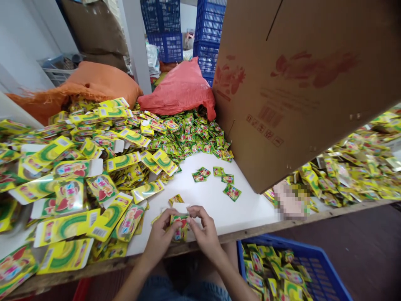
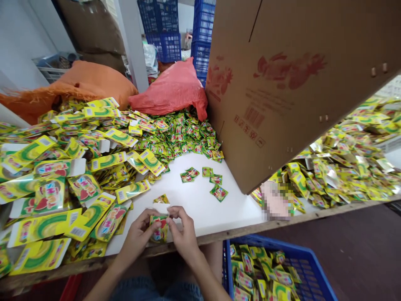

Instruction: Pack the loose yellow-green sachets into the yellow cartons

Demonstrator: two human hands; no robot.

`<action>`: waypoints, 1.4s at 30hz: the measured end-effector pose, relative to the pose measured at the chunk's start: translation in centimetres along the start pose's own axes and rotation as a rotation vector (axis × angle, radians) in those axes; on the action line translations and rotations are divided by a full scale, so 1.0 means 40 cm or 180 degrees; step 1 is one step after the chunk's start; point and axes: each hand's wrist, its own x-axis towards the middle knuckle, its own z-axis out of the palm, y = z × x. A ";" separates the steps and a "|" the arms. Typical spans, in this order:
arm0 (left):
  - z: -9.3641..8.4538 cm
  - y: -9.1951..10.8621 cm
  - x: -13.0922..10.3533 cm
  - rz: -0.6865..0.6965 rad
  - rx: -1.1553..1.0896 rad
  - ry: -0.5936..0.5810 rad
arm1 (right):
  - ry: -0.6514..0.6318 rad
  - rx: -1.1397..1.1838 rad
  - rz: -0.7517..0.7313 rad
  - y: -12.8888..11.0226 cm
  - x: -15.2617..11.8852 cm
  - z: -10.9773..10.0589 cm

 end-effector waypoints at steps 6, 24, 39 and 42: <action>-0.004 0.011 -0.001 0.0202 0.0473 0.0050 | -0.0396 -0.0326 -0.0379 -0.029 0.026 -0.019; 0.011 0.039 -0.012 0.0404 0.0265 0.0301 | -0.0175 -0.0181 -0.0244 -0.038 0.025 -0.011; -0.010 0.019 -0.022 0.0339 0.0257 0.0104 | -0.0238 0.0056 -0.0007 -0.014 0.005 0.007; -0.014 0.014 -0.034 0.0184 0.0156 0.0073 | -0.0136 -0.0056 -0.0093 -0.034 -0.001 -0.020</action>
